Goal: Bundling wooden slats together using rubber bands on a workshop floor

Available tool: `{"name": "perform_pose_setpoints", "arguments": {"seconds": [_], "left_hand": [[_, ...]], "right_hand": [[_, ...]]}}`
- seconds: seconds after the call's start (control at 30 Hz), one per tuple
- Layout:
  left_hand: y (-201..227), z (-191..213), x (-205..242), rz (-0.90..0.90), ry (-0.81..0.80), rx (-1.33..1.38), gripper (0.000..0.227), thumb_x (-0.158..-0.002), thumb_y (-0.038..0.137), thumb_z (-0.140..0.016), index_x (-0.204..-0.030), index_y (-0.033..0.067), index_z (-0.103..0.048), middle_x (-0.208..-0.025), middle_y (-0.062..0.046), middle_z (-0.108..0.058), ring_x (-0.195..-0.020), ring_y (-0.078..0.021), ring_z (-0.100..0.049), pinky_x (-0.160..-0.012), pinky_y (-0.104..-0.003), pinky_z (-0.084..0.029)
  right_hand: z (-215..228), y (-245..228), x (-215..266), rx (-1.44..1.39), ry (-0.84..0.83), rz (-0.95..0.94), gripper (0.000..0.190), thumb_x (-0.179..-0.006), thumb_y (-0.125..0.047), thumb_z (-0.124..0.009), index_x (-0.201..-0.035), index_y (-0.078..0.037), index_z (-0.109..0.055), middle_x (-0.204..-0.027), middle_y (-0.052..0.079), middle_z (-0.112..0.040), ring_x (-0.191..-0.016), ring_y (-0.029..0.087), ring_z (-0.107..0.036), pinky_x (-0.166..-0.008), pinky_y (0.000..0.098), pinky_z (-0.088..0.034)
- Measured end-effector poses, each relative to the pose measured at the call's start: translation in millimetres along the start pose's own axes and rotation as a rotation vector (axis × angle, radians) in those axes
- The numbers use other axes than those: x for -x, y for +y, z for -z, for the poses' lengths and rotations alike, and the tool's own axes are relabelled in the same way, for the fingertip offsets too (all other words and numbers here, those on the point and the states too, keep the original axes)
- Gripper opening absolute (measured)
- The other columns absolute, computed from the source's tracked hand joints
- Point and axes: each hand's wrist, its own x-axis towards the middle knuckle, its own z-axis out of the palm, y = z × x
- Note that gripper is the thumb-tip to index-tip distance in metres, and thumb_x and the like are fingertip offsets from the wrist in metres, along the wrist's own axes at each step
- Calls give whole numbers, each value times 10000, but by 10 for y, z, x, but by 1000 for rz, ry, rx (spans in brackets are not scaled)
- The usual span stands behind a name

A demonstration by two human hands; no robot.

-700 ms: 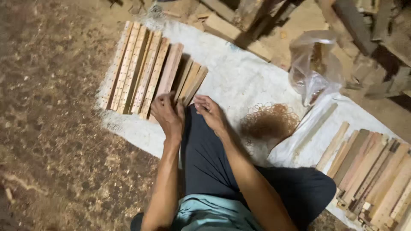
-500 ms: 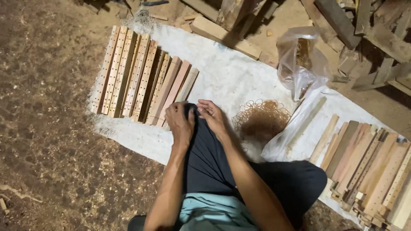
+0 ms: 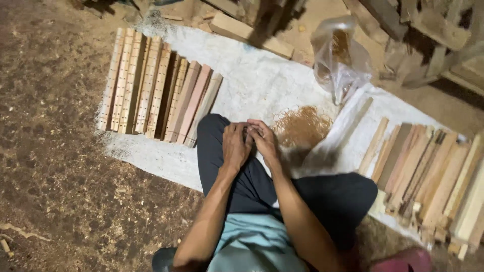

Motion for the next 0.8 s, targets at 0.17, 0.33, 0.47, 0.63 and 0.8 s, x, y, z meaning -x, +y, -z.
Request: {"name": "perform_pose_setpoints", "arguments": {"seconds": [0.17, 0.33, 0.47, 0.63, 0.8], "left_hand": [[140, -167, 152, -120, -78, 36, 249, -886, 161, -673, -1125, 201, -621, -1002, -65, -565, -997, -323, -576, -851, -430, -471], [373, -114, 370, -192, -155, 109, 273, -899, 184, -674, -1163, 191, -604, -1010, -81, -577, -1005, -354, -585, -872, -459, -479], [488, -96, 479, -254, -167, 83, 304, -899, 184, -678, -1190, 182, -592, -1022, -96, -577, -1022, -374, -581, -887, -486, -478], [708, -2, 511, -344, -124, 84, 284, -933, 170, -678, -1203, 155, -589, -1008, -109, -568, -1006, -373, -575, -872, -482, -481], [1002, 195, 536, -438, -101, 53, 298, -928, 217, -698, -1198, 165, -583, -1018, -88, -562, -1034, -371, -568, -864, -496, -485]], "right_hand": [[382, 5, 190, -54, 88, 29, 303, -982, -86, -641, -1280, -76, -690, -1087, 132, -730, -938, 173, -698, -813, 302, -601], [708, 117, 401, -143, 164, 21, 317, -985, -118, -645, -1294, -45, -655, -1094, 94, -719, -888, 122, -688, -757, 242, -599], [959, 173, 501, -163, 180, 41, 312, -1000, -122, -641, -1300, -39, -640, -1117, 110, -716, -911, 162, -719, -748, 266, -630], [1134, -43, 646, -136, 166, 92, 276, -1015, -115, -615, -1284, -73, -658, -1092, 104, -718, -927, 164, -728, -737, 259, -649], [1232, -203, 675, -95, 172, 197, 286, -1014, -163, -641, -1278, -54, -644, -1068, 112, -744, -918, 150, -742, -720, 232, -635]]}}
